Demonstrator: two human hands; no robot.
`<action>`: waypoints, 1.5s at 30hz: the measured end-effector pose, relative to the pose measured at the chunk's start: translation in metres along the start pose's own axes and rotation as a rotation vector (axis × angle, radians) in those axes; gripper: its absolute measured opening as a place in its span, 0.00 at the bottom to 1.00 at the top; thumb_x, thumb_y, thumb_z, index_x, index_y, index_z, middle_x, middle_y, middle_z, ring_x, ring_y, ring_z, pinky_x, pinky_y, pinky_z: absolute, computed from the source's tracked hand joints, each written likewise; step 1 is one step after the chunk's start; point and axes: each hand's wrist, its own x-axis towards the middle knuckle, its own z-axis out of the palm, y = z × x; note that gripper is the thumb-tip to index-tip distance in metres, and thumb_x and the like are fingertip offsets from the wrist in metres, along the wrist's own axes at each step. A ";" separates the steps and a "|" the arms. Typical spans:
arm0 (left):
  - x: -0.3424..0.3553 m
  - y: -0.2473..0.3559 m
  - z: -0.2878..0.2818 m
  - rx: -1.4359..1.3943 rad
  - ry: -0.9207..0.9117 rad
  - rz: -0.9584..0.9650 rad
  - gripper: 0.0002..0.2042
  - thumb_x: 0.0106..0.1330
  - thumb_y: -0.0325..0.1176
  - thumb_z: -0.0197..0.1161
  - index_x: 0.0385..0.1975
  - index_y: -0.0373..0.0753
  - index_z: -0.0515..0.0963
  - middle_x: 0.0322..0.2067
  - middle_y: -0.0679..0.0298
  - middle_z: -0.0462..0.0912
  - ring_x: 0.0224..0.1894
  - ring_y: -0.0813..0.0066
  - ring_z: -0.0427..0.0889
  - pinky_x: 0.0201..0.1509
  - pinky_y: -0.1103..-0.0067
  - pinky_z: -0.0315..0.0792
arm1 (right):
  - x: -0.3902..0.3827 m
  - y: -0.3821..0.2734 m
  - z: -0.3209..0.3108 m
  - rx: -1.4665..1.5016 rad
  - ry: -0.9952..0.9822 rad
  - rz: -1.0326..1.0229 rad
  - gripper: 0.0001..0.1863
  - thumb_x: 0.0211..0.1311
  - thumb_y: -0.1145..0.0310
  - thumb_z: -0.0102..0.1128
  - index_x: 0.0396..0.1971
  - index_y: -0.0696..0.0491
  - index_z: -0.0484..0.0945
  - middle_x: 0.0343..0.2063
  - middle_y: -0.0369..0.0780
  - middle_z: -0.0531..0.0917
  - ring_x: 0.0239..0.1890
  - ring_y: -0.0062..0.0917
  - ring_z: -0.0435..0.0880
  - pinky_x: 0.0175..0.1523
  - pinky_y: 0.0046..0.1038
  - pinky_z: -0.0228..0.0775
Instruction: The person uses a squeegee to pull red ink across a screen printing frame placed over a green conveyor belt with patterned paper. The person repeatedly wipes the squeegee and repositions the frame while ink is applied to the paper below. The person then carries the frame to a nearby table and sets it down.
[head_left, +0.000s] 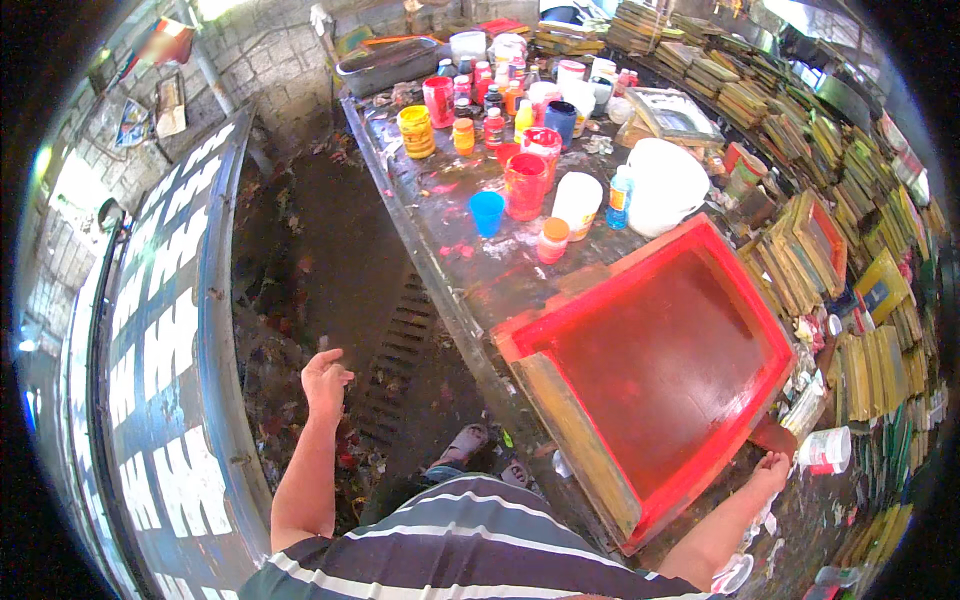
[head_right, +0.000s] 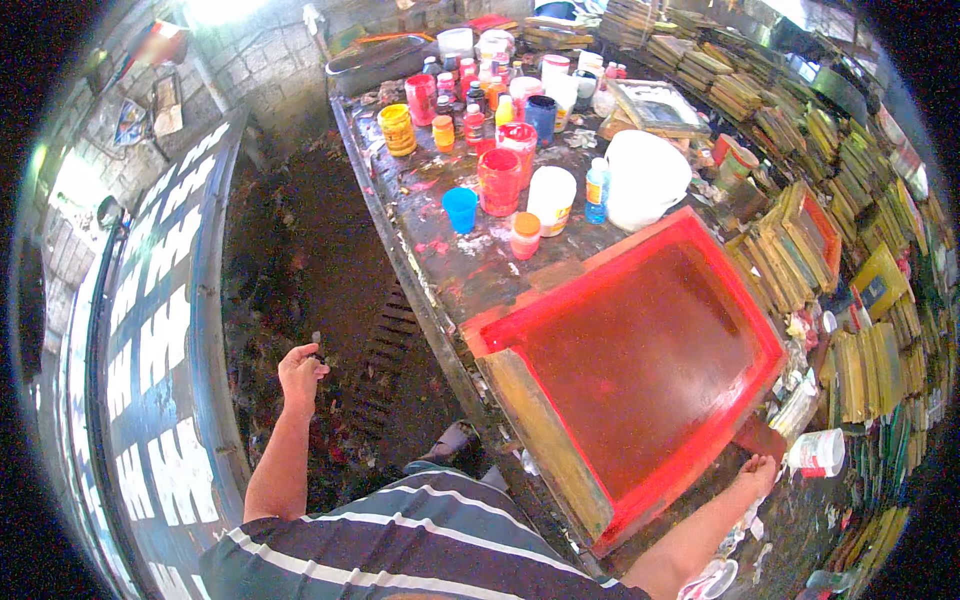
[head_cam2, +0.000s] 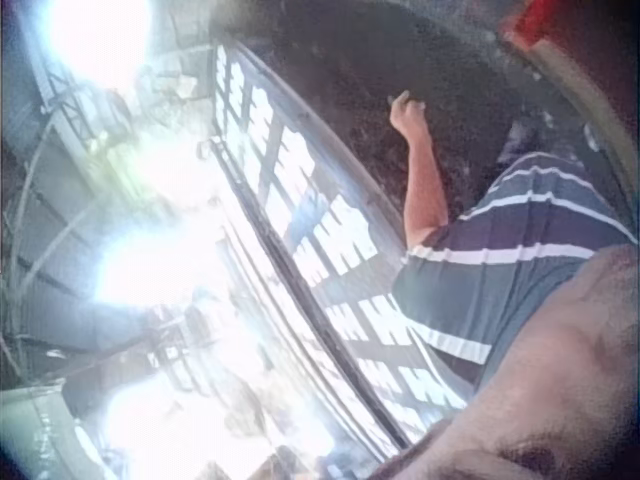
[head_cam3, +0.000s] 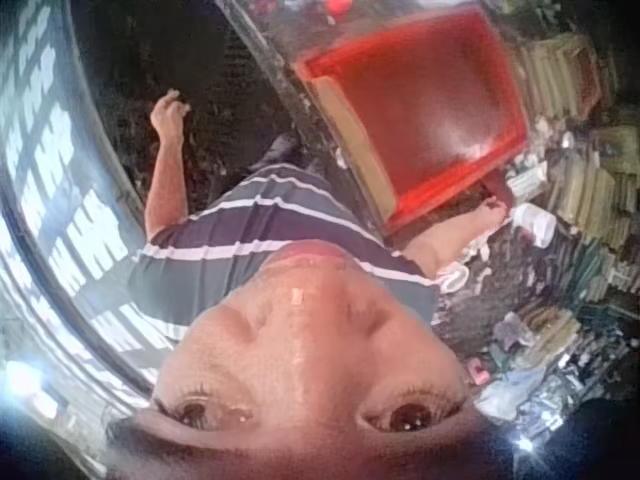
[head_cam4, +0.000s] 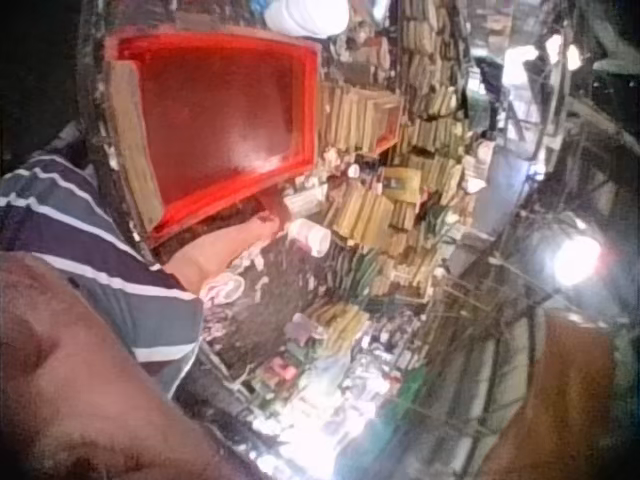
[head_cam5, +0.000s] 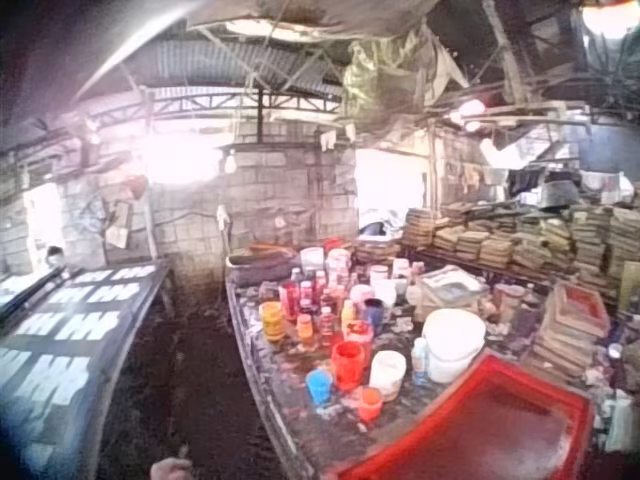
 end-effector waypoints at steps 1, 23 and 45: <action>0.000 0.000 -0.004 0.022 -0.007 -0.003 0.18 0.69 0.19 0.59 0.57 0.27 0.85 0.37 0.58 0.90 0.31 0.71 0.89 0.39 0.76 0.80 | -0.006 -0.008 0.002 -0.019 0.039 -0.046 0.06 0.71 0.62 0.73 0.39 0.47 0.86 0.32 0.30 0.87 0.30 0.22 0.88 0.33 0.25 0.79; 0.281 -0.023 -0.099 -0.149 -0.055 -0.020 0.23 0.63 0.20 0.62 0.59 0.30 0.86 0.39 0.60 0.90 0.37 0.72 0.89 0.44 0.76 0.81 | -0.359 -0.240 0.156 -1.664 -0.062 -1.420 0.20 0.78 0.58 0.55 0.34 0.57 0.88 0.27 0.44 0.87 0.28 0.37 0.84 0.36 0.43 0.72; 0.594 0.102 -0.094 0.044 -0.096 0.144 0.19 0.72 0.24 0.70 0.62 0.29 0.84 0.40 0.60 0.92 0.41 0.76 0.88 0.51 0.75 0.82 | -0.963 0.074 0.798 -0.626 -1.405 -1.198 0.08 0.69 0.66 0.71 0.31 0.53 0.84 0.23 0.30 0.81 0.25 0.13 0.77 0.30 0.24 0.66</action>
